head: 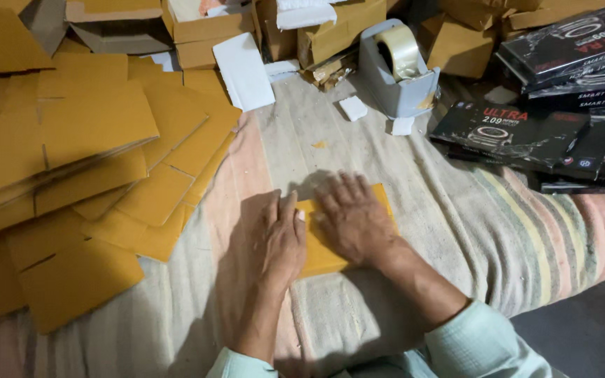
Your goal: The person folds flat die-cut cardboard boxes into open rectangular boxes, pressing the flaps and creases flat by hand, and stacks the finished boxes on the work surface beside a pile of flat blanks and packaged smart watch boxes.
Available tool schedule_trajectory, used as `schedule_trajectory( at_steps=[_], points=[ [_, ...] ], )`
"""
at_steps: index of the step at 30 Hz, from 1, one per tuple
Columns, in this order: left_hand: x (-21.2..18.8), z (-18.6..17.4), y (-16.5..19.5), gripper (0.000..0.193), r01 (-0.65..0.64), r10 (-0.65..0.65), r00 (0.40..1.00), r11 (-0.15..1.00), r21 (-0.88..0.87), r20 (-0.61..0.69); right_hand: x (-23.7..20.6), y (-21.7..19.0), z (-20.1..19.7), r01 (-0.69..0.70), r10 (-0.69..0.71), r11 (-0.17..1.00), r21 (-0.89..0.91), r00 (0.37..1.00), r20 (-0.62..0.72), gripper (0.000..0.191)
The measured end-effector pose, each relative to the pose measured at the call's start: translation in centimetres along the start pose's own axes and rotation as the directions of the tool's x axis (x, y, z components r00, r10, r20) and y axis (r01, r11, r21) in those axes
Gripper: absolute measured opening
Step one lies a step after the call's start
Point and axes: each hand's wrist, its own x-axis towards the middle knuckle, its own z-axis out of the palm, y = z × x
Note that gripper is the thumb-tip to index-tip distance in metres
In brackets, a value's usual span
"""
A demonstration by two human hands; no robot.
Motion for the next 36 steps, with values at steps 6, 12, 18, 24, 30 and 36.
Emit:
schedule_trajectory(
  at_steps=[6,12,18,24,30,36],
  points=[
    [0.3,-0.4,0.1,0.041,0.102,-0.1,0.995,0.991,0.087,-0.028,-0.6,2.1,-0.6,-0.257,0.259,0.954,-0.157,0.966,-0.01,0.057],
    [1.8,1.3,2.3,0.023,-0.126,0.152,0.985,0.959,0.254,-0.084,1.1,-0.6,0.8,-0.018,0.022,0.998,-0.067,0.997,0.071,0.035],
    [2.7,0.6,2.3,0.027,-0.042,0.037,0.999,0.987,0.157,0.035,1.6,0.8,0.9,-0.086,0.086,0.996,0.002,0.993,-0.083,0.028],
    [3.3,1.5,2.3,0.024,-0.102,0.119,0.991,0.963,0.249,-0.055,2.2,1.2,2.2,0.025,-0.05,0.992,-0.124,0.977,-0.208,0.016],
    [3.7,2.6,1.0,0.019,-0.171,0.187,0.98,0.968,0.185,-0.073,2.6,1.2,2.8,0.015,-0.039,0.995,-0.095,0.965,-0.258,0.018],
    [4.1,3.7,0.3,0.032,-0.121,0.142,0.982,0.979,0.161,-0.126,3.3,0.9,3.2,-0.174,0.139,0.98,-0.093,0.944,-0.301,0.028]
  ],
)
